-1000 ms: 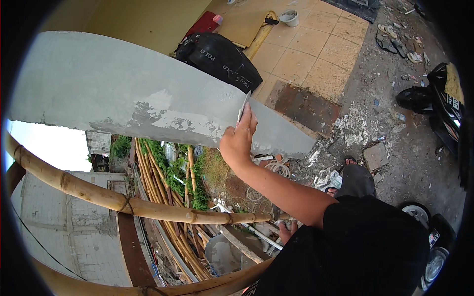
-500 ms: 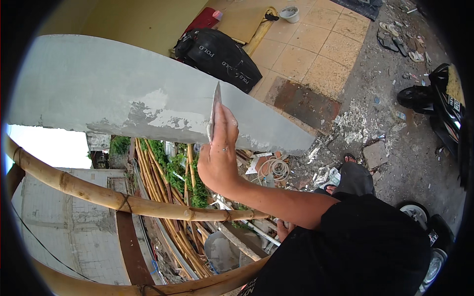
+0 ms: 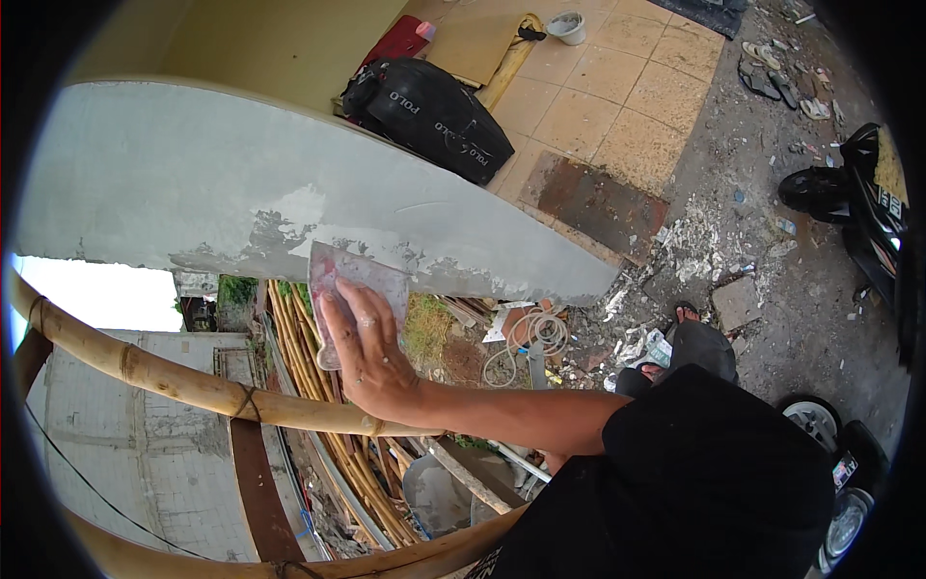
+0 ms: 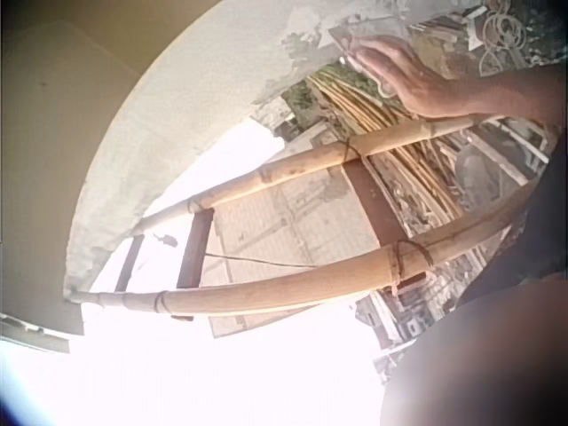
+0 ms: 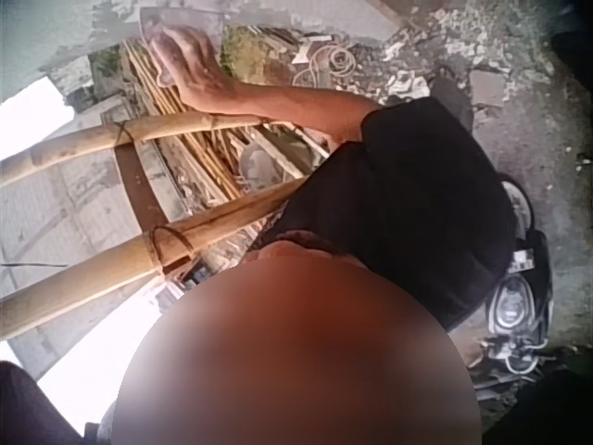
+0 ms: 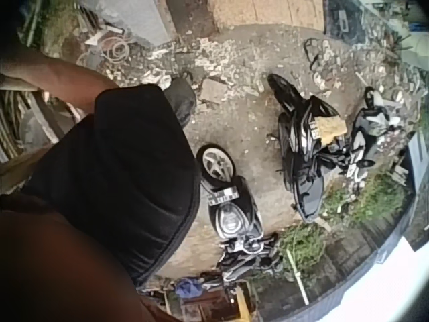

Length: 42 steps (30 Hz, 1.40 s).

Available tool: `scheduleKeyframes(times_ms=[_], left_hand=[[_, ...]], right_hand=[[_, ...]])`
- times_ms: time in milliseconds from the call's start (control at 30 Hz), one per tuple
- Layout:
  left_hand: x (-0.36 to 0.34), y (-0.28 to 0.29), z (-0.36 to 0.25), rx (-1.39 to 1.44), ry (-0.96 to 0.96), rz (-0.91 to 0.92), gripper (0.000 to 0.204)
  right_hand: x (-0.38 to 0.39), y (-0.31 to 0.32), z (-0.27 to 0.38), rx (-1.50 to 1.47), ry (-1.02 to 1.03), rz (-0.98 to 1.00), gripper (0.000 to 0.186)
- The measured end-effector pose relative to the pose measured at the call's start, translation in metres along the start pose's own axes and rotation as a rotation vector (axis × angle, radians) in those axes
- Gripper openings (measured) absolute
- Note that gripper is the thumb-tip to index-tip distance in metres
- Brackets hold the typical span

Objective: Skimming a concrete pillar with plaster using a trowel and a plastic scraper.

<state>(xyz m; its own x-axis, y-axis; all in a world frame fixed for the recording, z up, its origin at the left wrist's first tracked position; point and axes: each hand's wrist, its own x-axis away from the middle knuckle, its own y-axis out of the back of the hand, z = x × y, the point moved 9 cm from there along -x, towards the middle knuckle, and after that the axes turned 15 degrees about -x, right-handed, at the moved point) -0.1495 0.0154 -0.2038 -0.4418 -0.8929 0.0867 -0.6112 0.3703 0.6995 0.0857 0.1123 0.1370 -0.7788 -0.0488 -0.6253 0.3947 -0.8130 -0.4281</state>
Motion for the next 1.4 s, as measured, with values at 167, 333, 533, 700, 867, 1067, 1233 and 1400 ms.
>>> scheduleKeyframes(times_ms=[167,333,533,700,867,1067,1233,1400], left_hand=[[0.006,-0.029,0.08,-0.023,0.088,0.006,0.035],[0.004,-0.031,0.035,-0.059,-0.04,0.022,0.029],[0.001,-0.026,0.024,0.102,0.118,0.059,0.028],[-0.001,-0.026,0.023,0.318,0.255,0.114,0.027],[0.0,0.008,-0.056,0.477,0.359,0.158,0.011],[-0.023,0.021,-0.114,0.36,0.238,0.415,0.028],[-0.046,0.008,-0.176,0.549,0.028,0.749,0.026],[-0.051,-0.005,-0.215,0.569,-0.068,0.974,0.028]], right_hand=[[-0.008,0.104,-0.055,0.079,-0.311,-0.273,0.081],[-0.037,0.097,-0.083,0.021,-0.407,-0.452,0.081],[-0.086,0.013,0.028,-0.13,-0.188,-0.309,0.083],[-0.064,0.011,0.072,-0.408,0.05,0.107,0.07],[-0.047,0.132,-0.019,-0.863,-0.573,-0.032,0.035],[-0.064,0.265,-0.094,-0.855,-0.919,-0.204,0.03],[-0.091,0.301,-0.086,-0.748,-0.618,-0.025,0.033],[-0.126,0.297,-0.055,-0.689,-0.362,0.273,0.023]])
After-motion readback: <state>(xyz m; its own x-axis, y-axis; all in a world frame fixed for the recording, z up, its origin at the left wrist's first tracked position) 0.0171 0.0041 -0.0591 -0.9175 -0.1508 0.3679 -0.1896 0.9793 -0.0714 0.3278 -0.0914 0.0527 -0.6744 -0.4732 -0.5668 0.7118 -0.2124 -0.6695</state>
